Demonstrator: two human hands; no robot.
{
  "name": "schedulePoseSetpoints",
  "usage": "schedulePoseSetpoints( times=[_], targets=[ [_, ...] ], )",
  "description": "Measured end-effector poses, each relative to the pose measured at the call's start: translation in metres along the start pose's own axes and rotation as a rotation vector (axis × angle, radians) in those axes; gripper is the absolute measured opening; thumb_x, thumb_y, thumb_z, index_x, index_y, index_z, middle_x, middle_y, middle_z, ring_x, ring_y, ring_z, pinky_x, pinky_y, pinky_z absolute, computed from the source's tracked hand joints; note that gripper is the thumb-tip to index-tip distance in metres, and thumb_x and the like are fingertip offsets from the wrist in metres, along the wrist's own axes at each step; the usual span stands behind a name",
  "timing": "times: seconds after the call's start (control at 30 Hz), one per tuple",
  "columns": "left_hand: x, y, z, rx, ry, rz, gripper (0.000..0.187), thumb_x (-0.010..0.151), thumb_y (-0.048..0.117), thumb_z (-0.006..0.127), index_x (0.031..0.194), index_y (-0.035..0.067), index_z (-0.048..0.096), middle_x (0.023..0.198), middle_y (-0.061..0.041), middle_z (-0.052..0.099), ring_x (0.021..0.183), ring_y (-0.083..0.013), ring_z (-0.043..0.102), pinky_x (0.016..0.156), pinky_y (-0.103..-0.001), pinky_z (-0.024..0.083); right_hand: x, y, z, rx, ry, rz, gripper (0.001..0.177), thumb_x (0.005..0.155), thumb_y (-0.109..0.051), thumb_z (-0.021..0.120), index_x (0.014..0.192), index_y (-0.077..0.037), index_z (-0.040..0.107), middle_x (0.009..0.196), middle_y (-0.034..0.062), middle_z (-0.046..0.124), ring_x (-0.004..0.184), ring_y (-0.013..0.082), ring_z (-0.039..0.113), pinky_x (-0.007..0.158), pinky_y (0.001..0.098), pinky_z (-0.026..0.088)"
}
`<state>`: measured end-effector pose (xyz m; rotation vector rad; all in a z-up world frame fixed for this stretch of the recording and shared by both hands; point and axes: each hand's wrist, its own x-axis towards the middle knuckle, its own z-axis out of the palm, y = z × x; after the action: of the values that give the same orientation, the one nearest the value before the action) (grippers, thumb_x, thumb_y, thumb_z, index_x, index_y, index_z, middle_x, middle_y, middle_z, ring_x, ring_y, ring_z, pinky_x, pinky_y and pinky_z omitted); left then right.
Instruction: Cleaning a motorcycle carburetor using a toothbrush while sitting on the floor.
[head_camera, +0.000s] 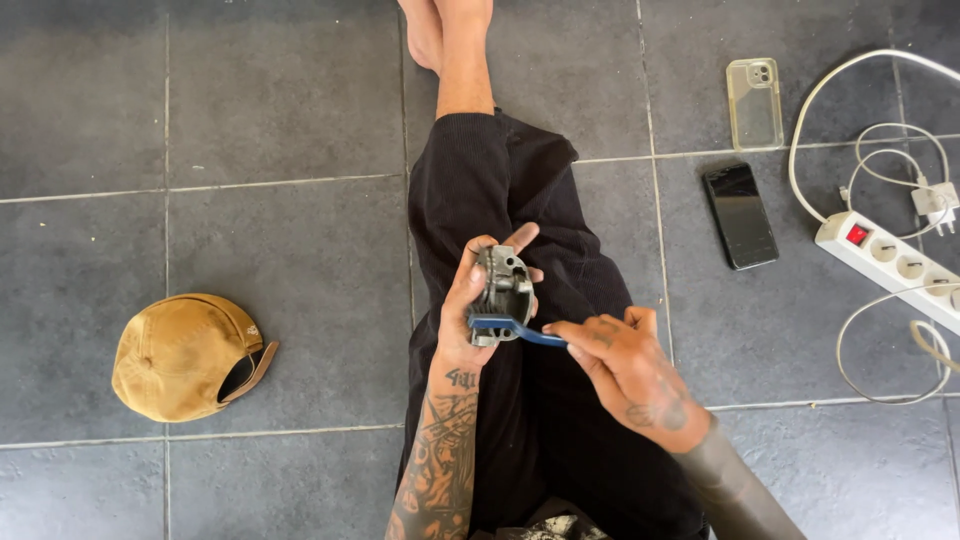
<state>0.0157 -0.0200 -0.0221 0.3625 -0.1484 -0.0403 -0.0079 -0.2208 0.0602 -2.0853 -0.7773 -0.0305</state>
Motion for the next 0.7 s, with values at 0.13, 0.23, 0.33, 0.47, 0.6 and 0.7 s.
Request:
schedulePoseSetpoints(
  times=[0.13,0.23,0.33,0.47,0.6,0.7],
  targets=[
    [-0.004,0.011,0.016,0.078,0.121,-0.026,0.033,0.105,0.036,0.057,0.124,0.01,0.06,0.156,-0.029,0.04,0.104,-0.0347,0.069,0.067,-0.04,0.06,-0.006,0.01,-0.012,-0.165,-0.097,-0.022,0.029,0.1,-0.008,0.059,0.125,-0.016,0.071,0.069,-0.01,0.055,0.065,0.0077,0.056,0.086,0.0341,0.026],
    [-0.005,0.012,0.017,0.135,0.143,-0.06,0.031,0.101,0.03,0.059,0.122,0.007,0.058,0.137,-0.023,0.054,0.066,-0.0281,0.064,0.059,-0.039,0.057,-0.008,0.02,-0.014,-0.094,0.093,0.048,0.031,0.105,-0.006,0.055,0.131,-0.015,0.068,0.086,-0.0118,0.068,0.088,0.0092,0.06,0.097,0.0318,0.026],
    [-0.002,0.007,0.015,0.193,0.217,0.001,0.028,0.097,0.023,0.064,0.119,0.006,0.059,0.116,-0.017,0.063,0.096,-0.0332,0.071,0.089,-0.041,0.055,0.005,0.006,-0.014,-0.408,0.043,-0.043,0.029,0.103,-0.009,0.051,0.115,-0.02,0.075,0.063,-0.0115,0.046,0.059,0.0123,0.045,0.083,0.0348,0.019],
    [-0.004,-0.001,0.001,-0.017,0.231,0.043,0.028,0.101,0.017,0.065,0.126,0.01,0.056,0.125,-0.025,0.061,0.104,-0.0379,0.068,0.075,-0.043,0.059,-0.001,0.012,-0.015,-0.142,-0.22,-0.003,0.028,0.102,-0.012,0.054,0.125,-0.016,0.069,0.073,-0.007,0.057,0.069,0.0107,0.058,0.09,0.0336,0.03],
    [-0.005,0.002,0.004,0.105,0.236,0.038,0.024,0.099,0.015,0.066,0.122,0.009,0.062,0.129,-0.028,0.064,0.107,-0.0264,0.068,0.096,-0.034,0.054,-0.014,0.039,-0.025,0.088,-0.085,0.341,0.028,0.105,-0.012,0.051,0.128,-0.01,0.067,0.115,0.0039,0.069,0.097,0.0154,0.064,0.087,0.0286,0.048],
    [-0.007,0.006,0.004,0.053,0.139,0.014,0.022,0.104,0.019,0.064,0.125,0.013,0.064,0.136,-0.027,0.061,0.106,-0.038,0.07,0.101,-0.044,0.053,-0.006,0.035,-0.014,0.314,0.153,0.318,0.015,0.111,-0.007,0.043,0.122,0.0,0.05,0.098,0.0132,0.061,0.085,0.0196,0.056,0.082,0.032,0.05]
  ],
)
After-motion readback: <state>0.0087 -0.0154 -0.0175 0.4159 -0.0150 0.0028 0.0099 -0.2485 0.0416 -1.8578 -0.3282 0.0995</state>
